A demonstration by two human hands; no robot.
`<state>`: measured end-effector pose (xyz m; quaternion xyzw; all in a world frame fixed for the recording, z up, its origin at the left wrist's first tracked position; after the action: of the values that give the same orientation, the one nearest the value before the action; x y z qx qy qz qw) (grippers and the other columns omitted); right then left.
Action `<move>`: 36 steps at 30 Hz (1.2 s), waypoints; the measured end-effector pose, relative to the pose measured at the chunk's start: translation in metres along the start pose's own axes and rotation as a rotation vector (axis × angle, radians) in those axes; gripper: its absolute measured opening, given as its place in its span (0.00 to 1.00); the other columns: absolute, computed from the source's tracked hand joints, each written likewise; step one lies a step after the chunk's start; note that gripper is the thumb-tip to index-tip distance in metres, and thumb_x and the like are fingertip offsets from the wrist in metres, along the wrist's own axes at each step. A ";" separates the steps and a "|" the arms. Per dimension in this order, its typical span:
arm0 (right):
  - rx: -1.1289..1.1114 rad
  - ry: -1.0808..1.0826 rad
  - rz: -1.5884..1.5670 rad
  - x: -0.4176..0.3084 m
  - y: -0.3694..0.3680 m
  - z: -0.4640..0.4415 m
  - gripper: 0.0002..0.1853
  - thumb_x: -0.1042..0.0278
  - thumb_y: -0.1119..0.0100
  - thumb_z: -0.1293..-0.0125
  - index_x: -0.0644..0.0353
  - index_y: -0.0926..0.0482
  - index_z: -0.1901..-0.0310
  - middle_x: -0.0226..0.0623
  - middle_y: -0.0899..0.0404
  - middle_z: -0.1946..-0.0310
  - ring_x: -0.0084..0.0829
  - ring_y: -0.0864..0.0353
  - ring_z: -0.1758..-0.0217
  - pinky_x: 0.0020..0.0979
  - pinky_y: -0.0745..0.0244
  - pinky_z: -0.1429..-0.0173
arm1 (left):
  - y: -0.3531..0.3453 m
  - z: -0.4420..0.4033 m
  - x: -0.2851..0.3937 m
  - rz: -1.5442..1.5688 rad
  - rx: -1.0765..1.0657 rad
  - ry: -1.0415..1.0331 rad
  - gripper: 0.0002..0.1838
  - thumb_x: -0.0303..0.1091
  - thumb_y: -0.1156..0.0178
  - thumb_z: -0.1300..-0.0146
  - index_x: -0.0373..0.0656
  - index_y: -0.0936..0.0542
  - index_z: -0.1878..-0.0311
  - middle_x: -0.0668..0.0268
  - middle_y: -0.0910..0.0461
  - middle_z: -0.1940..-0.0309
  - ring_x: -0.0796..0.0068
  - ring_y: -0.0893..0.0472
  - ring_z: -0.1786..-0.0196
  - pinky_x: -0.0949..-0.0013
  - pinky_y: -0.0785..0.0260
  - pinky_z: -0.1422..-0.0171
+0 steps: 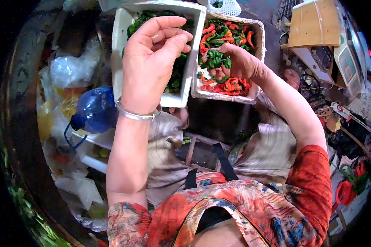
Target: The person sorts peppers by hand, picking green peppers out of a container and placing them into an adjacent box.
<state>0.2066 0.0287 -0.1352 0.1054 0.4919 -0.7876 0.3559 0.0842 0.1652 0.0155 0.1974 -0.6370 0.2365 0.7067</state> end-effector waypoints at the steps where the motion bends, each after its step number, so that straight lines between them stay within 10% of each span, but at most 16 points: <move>1: -0.045 -0.060 -0.109 0.002 -0.004 -0.001 0.22 0.57 0.60 0.32 0.65 0.24 0.48 0.44 0.21 0.64 0.30 0.24 0.69 0.26 0.27 0.63 | 0.000 0.001 0.001 -0.001 0.001 -0.001 0.15 0.30 0.41 0.37 0.38 0.22 0.48 0.61 0.17 0.59 0.76 0.18 0.60 0.76 0.29 0.55; 6: -0.085 0.022 0.034 -0.009 -0.036 0.007 0.22 0.59 0.61 0.33 0.66 0.27 0.46 0.52 0.20 0.60 0.32 0.21 0.64 0.23 0.27 0.66 | -0.005 0.001 0.000 -0.025 -0.011 -0.005 0.14 0.30 0.41 0.37 0.39 0.21 0.48 0.62 0.17 0.59 0.76 0.18 0.61 0.76 0.29 0.55; 12: -0.213 0.032 0.125 -0.022 -0.057 0.007 0.27 0.57 0.51 0.29 0.67 0.35 0.36 0.47 0.22 0.51 0.29 0.19 0.53 0.30 0.20 0.46 | -0.004 -0.001 0.000 -0.056 -0.010 0.006 0.14 0.30 0.41 0.36 0.40 0.21 0.48 0.62 0.16 0.59 0.77 0.19 0.61 0.77 0.29 0.56; 14: 0.232 0.141 0.573 -0.024 -0.061 -0.001 0.27 0.59 0.48 0.28 0.63 0.37 0.32 0.43 0.24 0.45 0.28 0.18 0.57 0.29 0.18 0.53 | -0.006 -0.002 -0.001 -0.059 -0.010 -0.005 0.14 0.31 0.41 0.36 0.39 0.21 0.47 0.62 0.16 0.59 0.77 0.18 0.61 0.77 0.29 0.55; 16: 0.148 0.289 0.312 -0.025 -0.069 -0.011 0.31 0.59 0.45 0.30 0.61 0.42 0.30 0.40 0.24 0.46 0.27 0.20 0.54 0.30 0.20 0.47 | -0.006 -0.001 -0.002 -0.064 -0.013 -0.018 0.14 0.31 0.41 0.35 0.39 0.21 0.47 0.62 0.16 0.59 0.77 0.18 0.60 0.76 0.29 0.55; 20: 0.403 0.204 0.735 -0.033 -0.014 -0.024 0.18 0.62 0.50 0.29 0.63 0.26 0.43 0.37 0.19 0.54 0.27 0.18 0.56 0.28 0.23 0.50 | -0.005 0.004 0.004 -0.044 0.000 -0.008 0.15 0.31 0.42 0.35 0.38 0.21 0.47 0.62 0.16 0.59 0.76 0.18 0.60 0.76 0.29 0.55; 27: 0.458 0.069 1.537 0.080 0.073 -0.071 0.23 0.68 0.41 0.45 0.60 0.24 0.45 0.55 0.20 0.56 0.48 0.20 0.50 0.41 0.26 0.43 | -0.012 0.005 0.008 -0.147 -0.010 0.039 0.15 0.30 0.41 0.37 0.37 0.22 0.47 0.60 0.16 0.59 0.75 0.18 0.61 0.75 0.28 0.54; 31: 0.777 0.193 1.143 0.146 0.118 -0.111 0.27 0.65 0.34 0.50 0.56 0.22 0.45 0.51 0.19 0.61 0.45 0.18 0.55 0.39 0.24 0.47 | -0.011 0.004 0.003 -0.115 0.008 0.049 0.15 0.30 0.41 0.37 0.36 0.22 0.47 0.60 0.16 0.60 0.75 0.18 0.61 0.75 0.28 0.54; 36: 0.658 0.221 0.582 0.164 0.154 -0.113 0.15 0.63 0.37 0.40 0.60 0.22 0.54 0.34 0.20 0.68 0.25 0.24 0.69 0.29 0.26 0.63 | -0.016 0.004 0.018 -0.120 -0.107 -0.026 0.15 0.29 0.42 0.36 0.35 0.21 0.48 0.60 0.16 0.60 0.75 0.18 0.61 0.75 0.28 0.54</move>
<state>0.1699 0.0091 -0.3831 0.4305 0.2001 -0.7531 0.4555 0.0912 0.1516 0.0345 0.2004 -0.6447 0.1566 0.7208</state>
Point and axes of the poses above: each hand's wrist, its own z-axis away from the middle knuckle, its own y-axis out of the back of the hand, x = y × z, the point moved 5 cm from there along -z, towards the middle knuckle
